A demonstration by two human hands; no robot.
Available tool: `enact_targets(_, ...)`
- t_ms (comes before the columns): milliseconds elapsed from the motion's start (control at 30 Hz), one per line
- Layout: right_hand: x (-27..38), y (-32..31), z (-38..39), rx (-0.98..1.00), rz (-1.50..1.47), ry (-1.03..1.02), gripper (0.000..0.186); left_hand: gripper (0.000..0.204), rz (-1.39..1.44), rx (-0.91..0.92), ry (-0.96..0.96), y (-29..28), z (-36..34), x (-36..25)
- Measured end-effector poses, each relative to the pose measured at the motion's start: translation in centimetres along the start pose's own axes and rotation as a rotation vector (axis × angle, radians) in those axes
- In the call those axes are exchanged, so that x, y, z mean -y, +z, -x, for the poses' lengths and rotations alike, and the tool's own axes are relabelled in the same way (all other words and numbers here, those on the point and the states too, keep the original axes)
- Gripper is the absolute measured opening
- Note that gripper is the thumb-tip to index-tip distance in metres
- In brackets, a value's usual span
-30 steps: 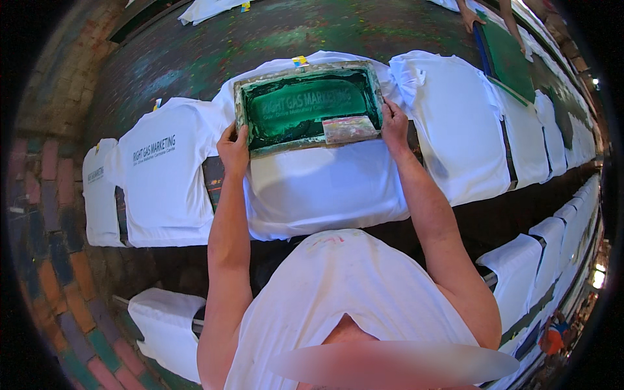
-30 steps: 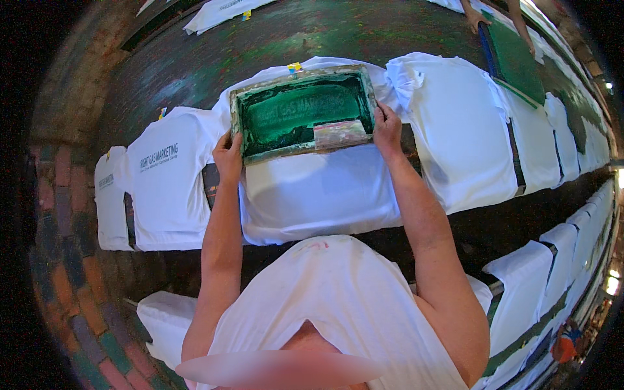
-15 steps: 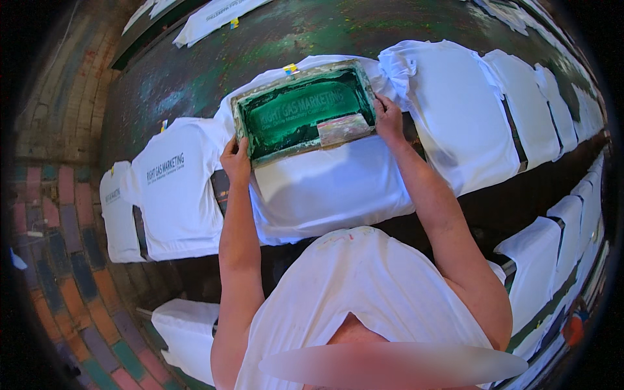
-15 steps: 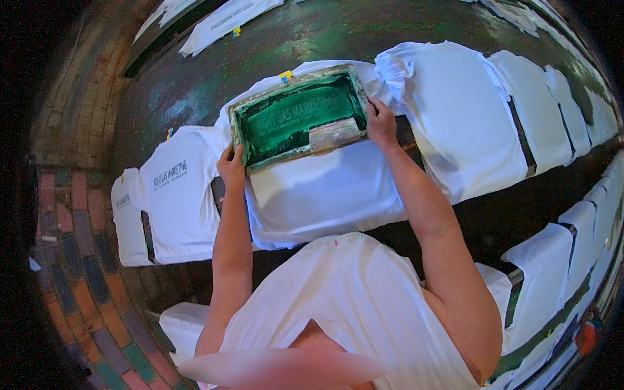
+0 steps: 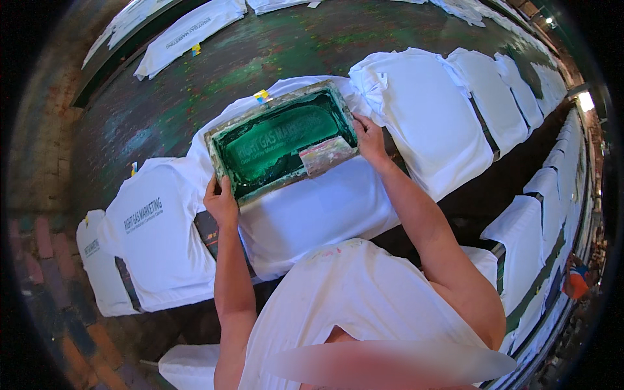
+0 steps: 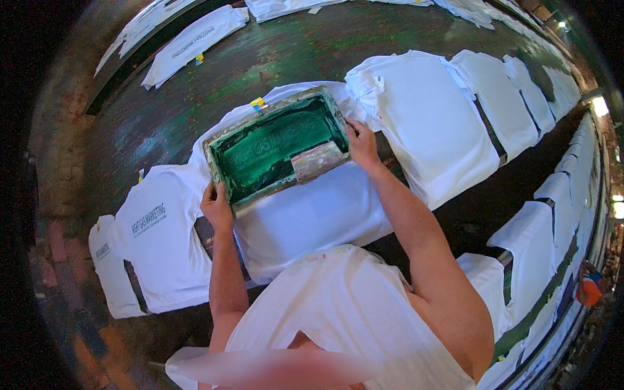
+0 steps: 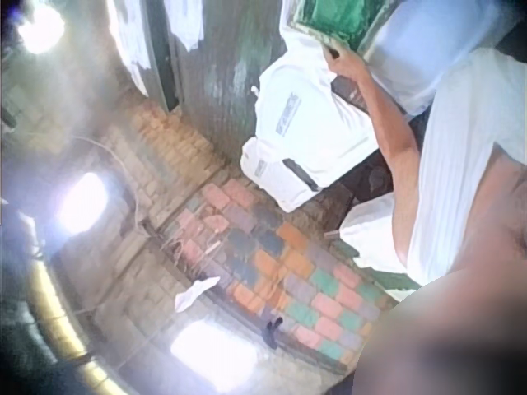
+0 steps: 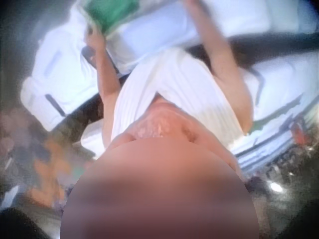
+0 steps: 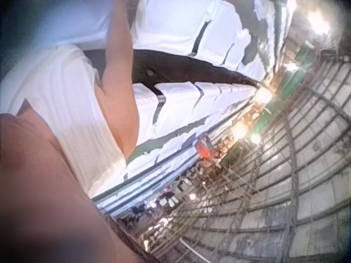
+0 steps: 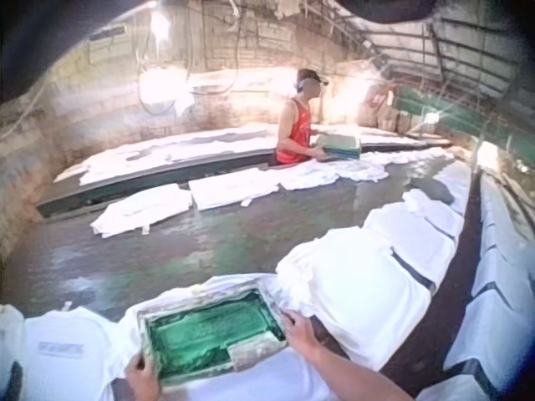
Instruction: The person uses a squeegee to spread green ink across a screen printing frame and presses it onto white t-shirts laid out on a table. The person repeats the process on multiple shirts, lifting the frame and moving to the next shirt after each print.
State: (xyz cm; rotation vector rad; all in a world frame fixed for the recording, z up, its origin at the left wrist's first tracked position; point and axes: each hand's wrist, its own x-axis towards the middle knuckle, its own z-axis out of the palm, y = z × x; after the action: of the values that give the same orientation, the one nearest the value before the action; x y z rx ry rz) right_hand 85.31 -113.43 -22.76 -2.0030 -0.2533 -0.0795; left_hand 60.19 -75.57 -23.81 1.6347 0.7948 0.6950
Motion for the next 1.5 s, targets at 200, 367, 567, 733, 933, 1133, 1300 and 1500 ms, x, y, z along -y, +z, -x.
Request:
enact_targets(200, 0.2, -0.2, 0.1, 0.009, -0.014, 0.008, 0.036, 0.046, 0.078, 0.016, -0.053, 0.5, -0.2, -0.3)
enact_targets(367, 0.3, -0.2, 0.5, -0.009, -0.071, 0.015, 0.039, 0.046, 0.104, 0.003, -0.068, 0.1, 0.3, -0.1)
enact_targets(567, 0.9, -1.2, 0.5, 0.046, 0.095, 0.037, 0.041, 0.047, 0.127, -0.033, -0.148, 0.3, 0.6, -0.4)
enact_targets(733, 1.2, -1.0, 0.5, 0.081, -0.040, 0.132, 0.040, 0.048, 0.121, -0.058, -0.174, 0.4, 0.9, -0.9)
enact_targets(933, 0.7, -1.3, 0.6, 0.067, -0.070, 0.149, 0.041, 0.045, 0.150, -0.067, -0.176, 0.6, 1.0, -1.1)
enact_targets(1133, 0.8, -1.2, 0.5, 0.055, -0.026, 0.151, 0.041, 0.045, 0.125, -0.078, -0.157, 0.7, 1.0, -0.9)
enact_targets(1300, 1.1, -1.1, 0.6, 0.067, -0.094, 0.143, 0.040, 0.046, 0.142, -0.072, -0.118, 0.6, 1.0, -0.8)
enact_targets(1500, 0.7, -1.3, 0.4, 0.062, 0.028, 0.107, 0.041, 0.043, 0.199, -0.028, -0.111, 0.6, 1.0, -0.9)
